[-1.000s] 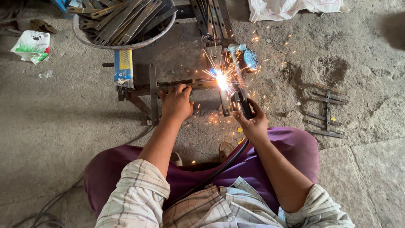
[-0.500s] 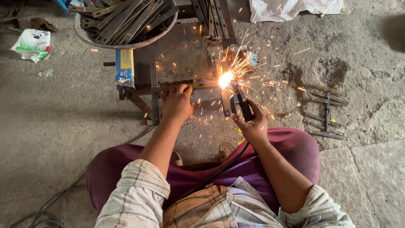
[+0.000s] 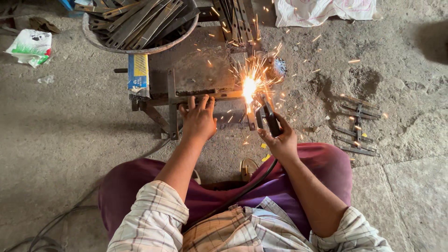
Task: The person welds metal pieces together using a welding torch. They pick up metal pieces from a container, position them on a metal stand, and weld them while sparks fly.
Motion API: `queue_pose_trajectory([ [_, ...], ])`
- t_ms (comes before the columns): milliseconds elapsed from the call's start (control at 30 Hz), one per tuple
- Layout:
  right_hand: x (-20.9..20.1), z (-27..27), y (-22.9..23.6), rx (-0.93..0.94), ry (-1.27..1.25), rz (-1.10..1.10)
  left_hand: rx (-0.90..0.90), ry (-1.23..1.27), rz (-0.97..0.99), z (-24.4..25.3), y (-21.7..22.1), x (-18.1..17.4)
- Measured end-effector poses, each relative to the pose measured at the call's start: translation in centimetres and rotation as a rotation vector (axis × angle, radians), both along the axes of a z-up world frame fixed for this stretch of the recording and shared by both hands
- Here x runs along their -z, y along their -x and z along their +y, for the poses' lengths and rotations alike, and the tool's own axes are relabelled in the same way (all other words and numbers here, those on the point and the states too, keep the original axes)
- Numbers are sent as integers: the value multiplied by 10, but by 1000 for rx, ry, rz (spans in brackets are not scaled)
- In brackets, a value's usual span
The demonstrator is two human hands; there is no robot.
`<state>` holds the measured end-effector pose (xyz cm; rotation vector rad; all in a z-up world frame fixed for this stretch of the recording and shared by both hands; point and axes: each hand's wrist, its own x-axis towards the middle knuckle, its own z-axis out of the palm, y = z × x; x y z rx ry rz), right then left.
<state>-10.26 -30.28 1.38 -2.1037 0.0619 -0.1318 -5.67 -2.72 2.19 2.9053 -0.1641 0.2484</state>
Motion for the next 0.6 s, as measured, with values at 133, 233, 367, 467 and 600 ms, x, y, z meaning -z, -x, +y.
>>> queue_pose_trajectory([
  [133, -3, 4, 3, 47, -78, 107, 24, -156, 36, -2, -1, -6],
  [233, -10, 4, -1, 101, -358, 2, 46, -76, 310, -3, 3, -11],
  [367, -44, 15, 3, -144, -860, -159, 64, 34, 287, -4, 7, -12],
  [467, -67, 41, 7, -180, -629, -89, 63, 37, 314, -7, 6, -3],
  [600, -94, 95, 22, -373, 95, -269, -64, 289, 256, -13, 7, 27],
])
